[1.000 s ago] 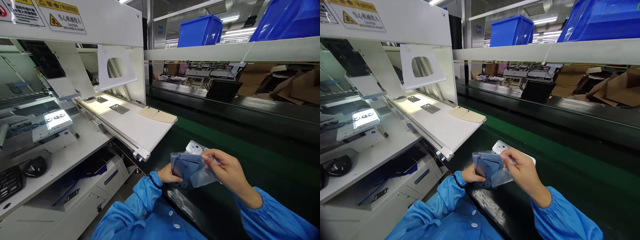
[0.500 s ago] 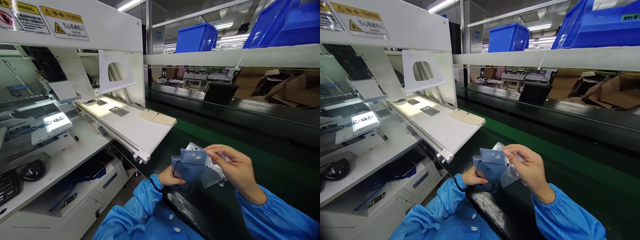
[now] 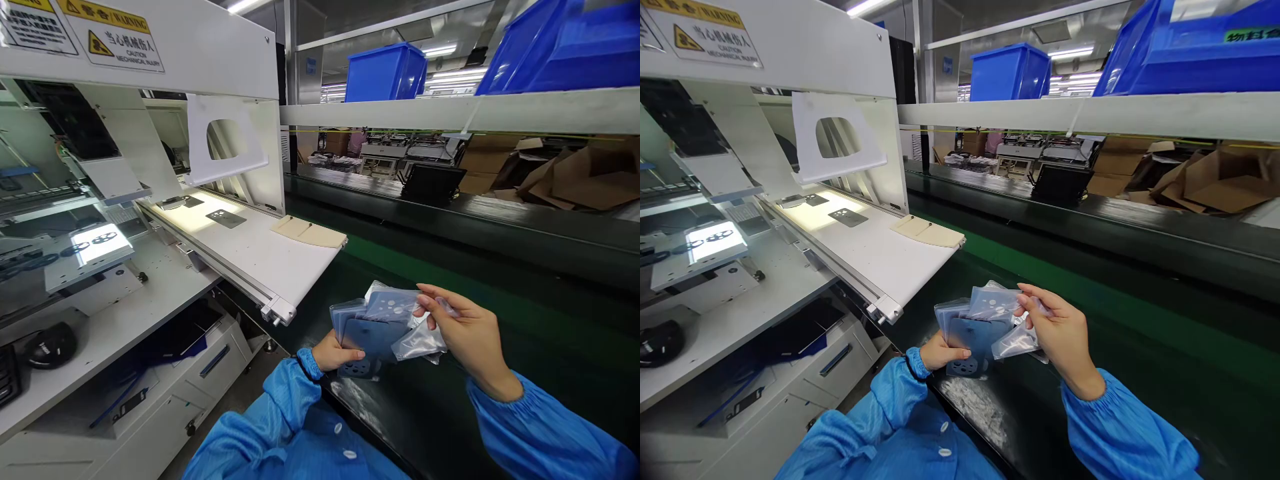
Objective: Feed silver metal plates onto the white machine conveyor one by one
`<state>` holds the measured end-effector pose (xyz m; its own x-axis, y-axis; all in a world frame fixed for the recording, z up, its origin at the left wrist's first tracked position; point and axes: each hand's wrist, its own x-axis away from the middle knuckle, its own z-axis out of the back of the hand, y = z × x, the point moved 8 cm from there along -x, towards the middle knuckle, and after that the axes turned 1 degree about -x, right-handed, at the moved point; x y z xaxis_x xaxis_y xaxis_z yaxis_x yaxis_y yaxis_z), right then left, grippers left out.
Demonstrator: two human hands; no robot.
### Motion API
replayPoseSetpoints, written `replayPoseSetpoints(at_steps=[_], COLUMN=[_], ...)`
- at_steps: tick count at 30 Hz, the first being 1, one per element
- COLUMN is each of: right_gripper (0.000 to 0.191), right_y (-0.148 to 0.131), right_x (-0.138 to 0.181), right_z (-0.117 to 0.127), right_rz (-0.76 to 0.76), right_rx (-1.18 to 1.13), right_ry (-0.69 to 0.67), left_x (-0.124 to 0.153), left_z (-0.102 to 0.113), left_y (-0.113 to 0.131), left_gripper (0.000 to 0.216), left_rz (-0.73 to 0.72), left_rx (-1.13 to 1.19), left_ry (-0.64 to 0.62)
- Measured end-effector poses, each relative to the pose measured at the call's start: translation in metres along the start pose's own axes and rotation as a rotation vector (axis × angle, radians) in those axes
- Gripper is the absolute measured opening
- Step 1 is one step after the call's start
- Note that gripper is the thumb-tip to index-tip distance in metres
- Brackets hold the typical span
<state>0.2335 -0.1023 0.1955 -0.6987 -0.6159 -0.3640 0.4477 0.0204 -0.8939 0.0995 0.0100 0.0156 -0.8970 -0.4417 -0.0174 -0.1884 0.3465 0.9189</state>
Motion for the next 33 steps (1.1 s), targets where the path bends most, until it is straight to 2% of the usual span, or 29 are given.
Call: replayPoseSetpoints(at_steps=[3, 5, 8, 10, 12, 14, 17, 20, 23, 29, 33], right_gripper=[0.030, 0.032, 0.037, 0.032, 0.026, 0.024, 0.021, 0.018, 0.025, 0.038, 0.047], right_y=[0.009, 0.005, -0.015, -0.023, -0.022, -0.017, -0.010, -0.012, -0.019, -0.006, -0.004], right_x=[0.001, -0.003, -0.009, -0.012, -0.015, -0.019, -0.020, -0.016, -0.010, -0.011, -0.012], right_z=[0.011, 0.017, 0.012, 0.004, 0.000, 0.003, 0.014, 0.024, 0.025, 0.023, 0.017], right_rz=[-0.030, 0.042, 0.255, 0.308, 0.262, 0.193, 0.137, 0.160, 0.174, -0.054, -0.043], right_rx=[-0.009, 0.088, 0.298, 0.374, 0.379, 0.333, 0.271, 0.266, 0.292, 0.227, 0.250], right_ry=[0.030, 0.013, -0.118, -0.241, -0.316, -0.318, -0.221, -0.119, -0.113, -0.270, -0.416], left_x=[0.001, 0.001, 0.001, 0.001, 0.001, 0.002, 0.003, 0.003, 0.003, 0.005, 0.006], left_z=[-0.002, -0.003, -0.005, -0.004, -0.002, 0.000, 0.002, 0.005, 0.005, 0.004, 0.004], left_y=[0.002, 0.004, 0.005, 0.005, 0.003, 0.001, 0.000, 0.001, 0.001, 0.000, 0.000], left_gripper=[0.055, 0.053, 0.054, 0.057, 0.060, 0.063, 0.062, 0.060, 0.059, 0.055, 0.056], left_rz=[-0.001, 0.003, 0.007, 0.002, 0.005, 0.013, -0.004, -0.030, -0.043, -0.033, -0.028], left_rx=[-0.025, -0.058, -0.093, -0.100, -0.097, -0.098, -0.114, -0.122, -0.114, -0.107, -0.097], left_ry=[0.001, -0.009, -0.017, -0.001, 0.022, 0.035, 0.047, 0.075, 0.090, 0.082, 0.078])
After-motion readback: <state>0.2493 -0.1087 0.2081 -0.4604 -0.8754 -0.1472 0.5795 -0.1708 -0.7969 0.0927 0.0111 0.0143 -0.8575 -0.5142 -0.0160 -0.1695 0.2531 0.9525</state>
